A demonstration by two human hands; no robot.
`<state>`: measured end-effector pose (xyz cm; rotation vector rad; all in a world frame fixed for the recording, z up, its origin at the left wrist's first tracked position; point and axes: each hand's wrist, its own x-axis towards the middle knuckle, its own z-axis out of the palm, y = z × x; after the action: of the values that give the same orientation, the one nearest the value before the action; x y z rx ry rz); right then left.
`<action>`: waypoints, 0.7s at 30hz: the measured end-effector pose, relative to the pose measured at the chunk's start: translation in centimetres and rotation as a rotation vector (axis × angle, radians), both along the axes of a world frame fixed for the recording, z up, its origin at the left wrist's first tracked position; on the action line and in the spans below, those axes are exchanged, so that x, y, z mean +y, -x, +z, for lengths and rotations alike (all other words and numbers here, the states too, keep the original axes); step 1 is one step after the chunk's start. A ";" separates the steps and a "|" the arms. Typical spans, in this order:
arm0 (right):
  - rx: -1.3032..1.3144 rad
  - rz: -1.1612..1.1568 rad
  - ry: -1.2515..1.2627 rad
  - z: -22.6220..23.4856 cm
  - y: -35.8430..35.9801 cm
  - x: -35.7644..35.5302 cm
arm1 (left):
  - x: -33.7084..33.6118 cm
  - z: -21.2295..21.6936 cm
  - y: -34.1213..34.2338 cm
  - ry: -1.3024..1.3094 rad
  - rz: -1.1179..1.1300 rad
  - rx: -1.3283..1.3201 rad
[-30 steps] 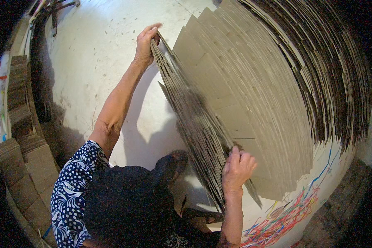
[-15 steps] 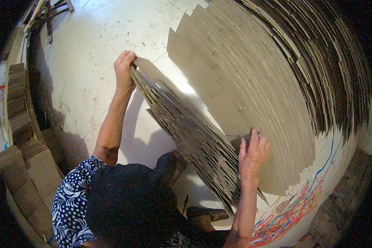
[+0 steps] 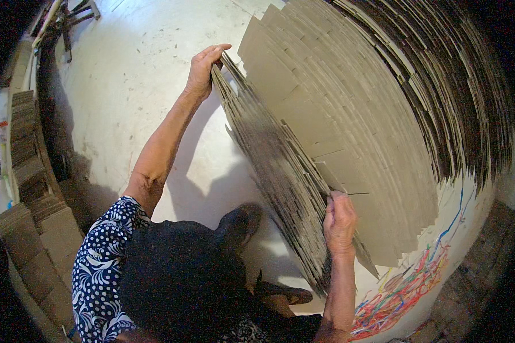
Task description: The person sits on the floor and gathers flat cardboard sheets into a stack. They align the sheets, then use a red plastic tie to secure the bundle. The person repeats this process with another stack of cardboard sheets.
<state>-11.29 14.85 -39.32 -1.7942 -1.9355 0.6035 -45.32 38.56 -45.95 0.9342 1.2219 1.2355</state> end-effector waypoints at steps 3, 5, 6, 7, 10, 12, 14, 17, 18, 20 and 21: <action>-0.061 0.062 -0.046 0.1 0.0 -0.2 | -0.7 0.9 -0.3 -0.016 0.012 0.004; -0.101 0.122 -0.051 0.5 0.1 -0.6 | -0.9 0.2 -0.1 -0.036 0.045 0.070; -0.109 0.146 -0.029 0.8 0.2 -0.9 | -1.0 -0.1 0.1 -0.047 0.063 0.102; -0.116 0.171 -0.007 1.0 0.3 -1.2 | -1.2 -0.5 0.3 -0.064 0.076 0.044; -0.037 0.242 0.040 1.4 0.9 -2.3 | -2.4 -2.3 1.1 -0.034 0.124 -0.189; -0.003 0.243 0.022 2.0 0.2 -2.6 | -3.5 -2.8 2.0 -0.211 0.137 0.028; -0.070 -0.031 -0.050 1.7 -1.9 -2.1 | -4.8 -3.6 2.4 -0.264 0.195 0.018; -0.351 -0.133 -0.111 0.3 -4.8 -0.2 | -6.3 -2.3 0.8 -0.213 0.261 -0.047; -0.473 -0.116 -0.118 0.0 -5.1 0.3 | -6.2 -2.4 0.2 -0.224 0.268 -0.081; -0.468 -0.143 -0.106 -0.5 -4.7 0.4 | -5.7 -1.9 -0.2 -0.226 0.238 -0.041; -0.463 -0.152 -0.095 -0.8 -4.4 0.4 | -5.7 -1.6 -0.1 -0.222 0.226 -0.017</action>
<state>-6.92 15.22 -40.08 -2.1325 -2.0379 0.0405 -45.17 32.83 -47.58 0.9612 1.2186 1.5811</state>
